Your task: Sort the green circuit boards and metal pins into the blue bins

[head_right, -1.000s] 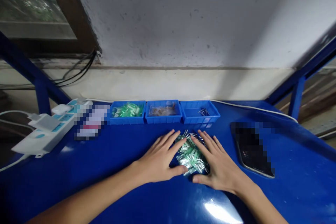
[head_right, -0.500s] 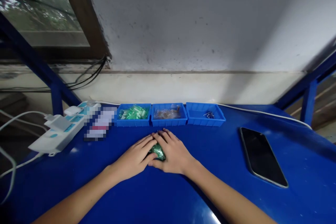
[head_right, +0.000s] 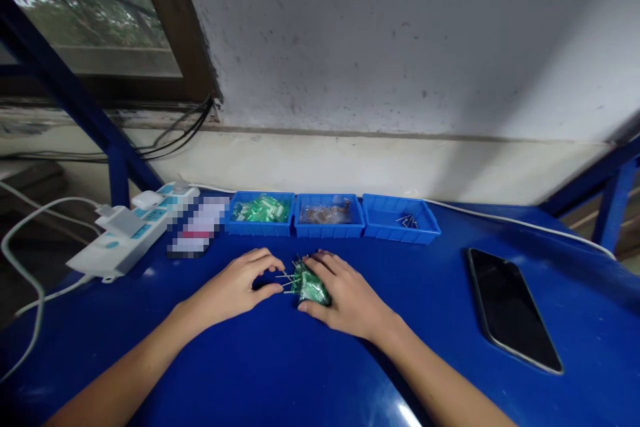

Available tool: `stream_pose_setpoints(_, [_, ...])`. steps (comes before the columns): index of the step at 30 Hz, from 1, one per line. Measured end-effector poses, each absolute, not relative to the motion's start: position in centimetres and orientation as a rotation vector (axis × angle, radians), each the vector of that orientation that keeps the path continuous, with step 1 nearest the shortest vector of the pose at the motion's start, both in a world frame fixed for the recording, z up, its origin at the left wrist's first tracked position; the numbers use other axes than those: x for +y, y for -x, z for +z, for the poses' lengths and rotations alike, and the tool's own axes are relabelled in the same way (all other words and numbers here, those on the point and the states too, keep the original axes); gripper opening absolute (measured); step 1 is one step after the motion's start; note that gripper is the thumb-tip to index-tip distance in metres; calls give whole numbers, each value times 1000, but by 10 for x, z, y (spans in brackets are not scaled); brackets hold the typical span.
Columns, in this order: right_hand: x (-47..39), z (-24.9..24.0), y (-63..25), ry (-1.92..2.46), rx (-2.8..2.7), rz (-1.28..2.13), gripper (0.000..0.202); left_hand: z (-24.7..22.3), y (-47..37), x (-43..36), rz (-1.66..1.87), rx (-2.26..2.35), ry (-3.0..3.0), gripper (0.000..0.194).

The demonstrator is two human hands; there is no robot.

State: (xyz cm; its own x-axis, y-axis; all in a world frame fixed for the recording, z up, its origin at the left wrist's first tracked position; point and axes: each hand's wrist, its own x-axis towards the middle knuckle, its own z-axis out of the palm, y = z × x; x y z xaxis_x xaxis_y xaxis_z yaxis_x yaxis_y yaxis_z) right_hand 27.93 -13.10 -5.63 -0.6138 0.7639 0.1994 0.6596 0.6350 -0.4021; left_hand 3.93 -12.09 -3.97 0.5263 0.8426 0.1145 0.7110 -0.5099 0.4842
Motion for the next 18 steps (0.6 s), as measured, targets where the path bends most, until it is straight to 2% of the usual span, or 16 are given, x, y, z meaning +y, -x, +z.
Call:
stream_pose_setpoints(4, [-133, -55, -283, 1138, -2537, 420, 73, -42, -42, -121, 446, 1291, -2433, 7])
stream_pose_setpoints(9, [-135, -54, -283, 1092, -2508, 361, 74, -39, -45, -120, 495, 1304, -2473, 13])
stream_pose_setpoints(14, [-137, -52, -271, 1106, -2287, 222, 47, -36, -47, -120, 685, 1462, -2371, 19])
stream_pose_setpoints(18, [-138, -50, -259, 1095, -2204, 115, 33, -36, -54, -126, 899, 1500, -2286, 28])
